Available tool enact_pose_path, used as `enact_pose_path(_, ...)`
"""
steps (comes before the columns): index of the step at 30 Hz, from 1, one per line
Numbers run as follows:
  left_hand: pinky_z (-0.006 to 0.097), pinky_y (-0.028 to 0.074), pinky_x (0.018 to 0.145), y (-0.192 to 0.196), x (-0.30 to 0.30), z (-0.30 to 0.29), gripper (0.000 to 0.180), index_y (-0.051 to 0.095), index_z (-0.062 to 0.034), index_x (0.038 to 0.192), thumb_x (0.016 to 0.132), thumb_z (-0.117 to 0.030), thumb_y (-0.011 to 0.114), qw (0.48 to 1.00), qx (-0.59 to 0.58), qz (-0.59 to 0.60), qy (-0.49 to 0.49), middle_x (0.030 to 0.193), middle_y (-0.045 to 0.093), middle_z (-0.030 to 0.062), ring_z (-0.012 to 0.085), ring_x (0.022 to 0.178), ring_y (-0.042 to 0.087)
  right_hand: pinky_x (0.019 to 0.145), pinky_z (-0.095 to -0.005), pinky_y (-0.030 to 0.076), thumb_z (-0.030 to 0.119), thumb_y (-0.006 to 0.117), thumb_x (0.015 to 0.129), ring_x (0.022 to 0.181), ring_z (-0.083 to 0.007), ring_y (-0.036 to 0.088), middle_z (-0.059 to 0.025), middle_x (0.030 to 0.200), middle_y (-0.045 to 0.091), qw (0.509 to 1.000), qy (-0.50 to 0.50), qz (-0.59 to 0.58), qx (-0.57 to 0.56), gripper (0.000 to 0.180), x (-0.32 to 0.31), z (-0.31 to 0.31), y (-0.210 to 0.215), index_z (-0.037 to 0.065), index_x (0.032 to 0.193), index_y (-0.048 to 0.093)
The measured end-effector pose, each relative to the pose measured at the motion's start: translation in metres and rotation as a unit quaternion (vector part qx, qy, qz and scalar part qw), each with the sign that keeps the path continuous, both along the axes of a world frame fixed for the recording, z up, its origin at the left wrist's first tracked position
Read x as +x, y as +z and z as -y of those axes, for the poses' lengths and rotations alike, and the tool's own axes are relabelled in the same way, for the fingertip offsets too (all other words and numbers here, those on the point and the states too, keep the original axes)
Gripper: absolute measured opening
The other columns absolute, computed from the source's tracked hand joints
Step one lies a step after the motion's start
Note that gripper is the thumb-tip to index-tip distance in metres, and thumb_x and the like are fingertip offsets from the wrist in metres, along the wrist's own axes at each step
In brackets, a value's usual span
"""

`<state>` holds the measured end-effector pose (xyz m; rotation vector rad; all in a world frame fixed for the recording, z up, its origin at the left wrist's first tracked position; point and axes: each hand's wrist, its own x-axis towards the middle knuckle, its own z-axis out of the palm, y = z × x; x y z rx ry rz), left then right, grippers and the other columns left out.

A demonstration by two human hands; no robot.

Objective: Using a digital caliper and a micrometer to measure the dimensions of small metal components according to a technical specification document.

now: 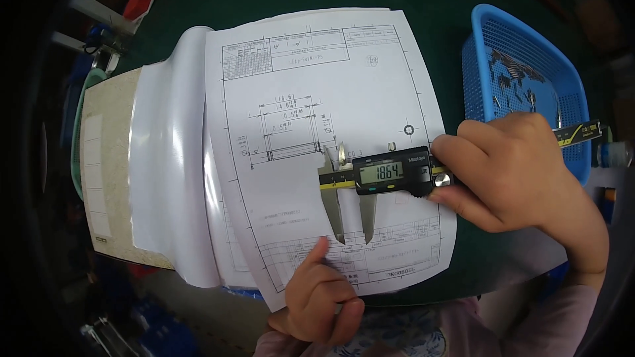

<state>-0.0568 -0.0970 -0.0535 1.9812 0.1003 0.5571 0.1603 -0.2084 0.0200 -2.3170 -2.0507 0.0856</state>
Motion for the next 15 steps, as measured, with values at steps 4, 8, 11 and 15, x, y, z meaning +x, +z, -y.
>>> enact_pose_path(4, 0.05, 0.035, 0.09, 0.0016, -0.0008, -0.001, 0.006, 0.05, -0.0011, 0.065, 0.063, -0.006, 0.054, 1.0, -0.001, -0.003, -0.008, 0.058, 0.05, 0.0079, 0.021, 0.049, 0.047, 0.038, -0.03, 0.034, 0.032, 0.061, 0.067, 0.041, -0.0195, 0.046, -0.0046, 0.055, 0.042, 1.0, -0.012, -0.007, -0.01, 0.031, -0.0028, 0.0012, 0.0, 0.005, 0.081, 0.054)
enact_pose_path(8, 0.049, 0.039, 0.086, 0.003, -0.0018, -0.0004, 0.009, 0.053, -0.0008, 0.069, 0.064, -0.005, 0.059, 1.0, -0.019, -0.013, -0.003, 0.061, 0.048, 0.0104, 0.0248, 0.052, 0.049, 0.037, -0.0302, 0.033, 0.032, 0.06, 0.068, 0.041, -0.0194, 0.045, -0.0046, 0.055, 0.041, 1.0, -0.015, -0.008, -0.008, 0.03, -0.0034, 0.0017, -0.0021, 0.005, 0.081, 0.054)
enact_pose_path(11, 0.049, 0.04, 0.086, 0.0036, -0.0018, -0.0003, 0.009, 0.053, -0.0009, 0.069, 0.064, -0.004, 0.059, 1.0, -0.015, -0.013, -0.003, 0.061, 0.048, 0.0106, 0.0248, 0.052, 0.049, 0.037, -0.0301, 0.033, 0.031, 0.06, 0.068, 0.041, -0.0194, 0.045, -0.0045, 0.055, 0.041, 1.0, -0.012, -0.004, -0.005, 0.03, -0.004, 0.0016, -0.0015, 0.005, 0.082, 0.054)
enact_pose_path(15, 0.049, 0.04, 0.086, 0.0027, -0.0012, 0.0007, 0.008, 0.053, -0.0012, 0.068, 0.063, -0.004, 0.058, 1.0, -0.009, -0.011, 0.006, 0.062, 0.048, 0.0106, 0.0243, 0.052, 0.049, 0.037, -0.0301, 0.033, 0.031, 0.06, 0.068, 0.041, -0.0192, 0.045, -0.0046, 0.055, 0.042, 1.0, -0.015, -0.015, 0.0, 0.03, -0.0023, 0.0022, -0.0036, 0.005, 0.083, 0.054)
